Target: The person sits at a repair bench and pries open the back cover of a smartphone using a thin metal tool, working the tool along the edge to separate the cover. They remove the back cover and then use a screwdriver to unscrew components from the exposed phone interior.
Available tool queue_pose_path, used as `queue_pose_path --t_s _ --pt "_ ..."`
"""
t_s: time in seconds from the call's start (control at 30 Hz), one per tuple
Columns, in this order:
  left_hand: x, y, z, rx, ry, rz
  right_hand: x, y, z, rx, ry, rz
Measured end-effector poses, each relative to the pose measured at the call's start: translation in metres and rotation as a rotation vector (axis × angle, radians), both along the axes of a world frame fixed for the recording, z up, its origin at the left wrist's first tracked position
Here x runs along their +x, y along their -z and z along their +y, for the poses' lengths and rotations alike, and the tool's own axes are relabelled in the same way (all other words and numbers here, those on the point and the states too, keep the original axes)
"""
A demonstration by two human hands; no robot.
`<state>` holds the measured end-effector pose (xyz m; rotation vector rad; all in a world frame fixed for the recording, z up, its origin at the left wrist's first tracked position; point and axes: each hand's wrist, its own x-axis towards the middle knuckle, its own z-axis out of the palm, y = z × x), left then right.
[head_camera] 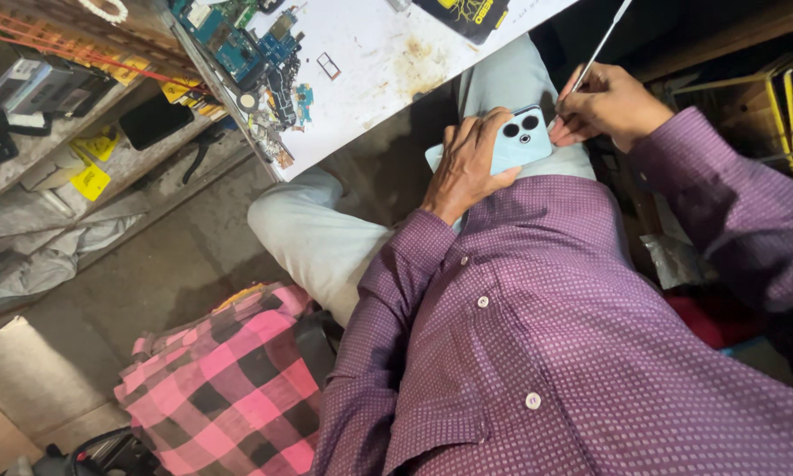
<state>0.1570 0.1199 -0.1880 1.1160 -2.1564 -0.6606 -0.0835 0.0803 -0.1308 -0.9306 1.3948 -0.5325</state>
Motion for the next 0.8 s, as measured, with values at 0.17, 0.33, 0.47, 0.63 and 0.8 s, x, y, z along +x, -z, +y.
queue_pose_path --t_s 0.17,0.33,0.47,0.63,0.8 --pt "-0.002 0.007 0.006 0.039 -0.033 0.023 0.003 0.009 0.034 -0.240 0.173 -0.124" --pt "0.000 0.012 0.019 0.019 -0.025 0.011 0.007 0.007 0.060 -0.396 0.154 -0.014" --pt "0.003 0.012 0.029 0.006 -0.033 0.004 0.011 0.008 0.074 -0.468 0.103 0.210" --pt "0.006 0.016 0.034 0.049 -0.024 -0.006 0.011 0.028 0.073 -0.245 0.305 -0.089" --pt "0.007 0.017 0.043 0.039 -0.023 0.014 0.004 0.038 0.077 -0.091 0.365 -0.194"
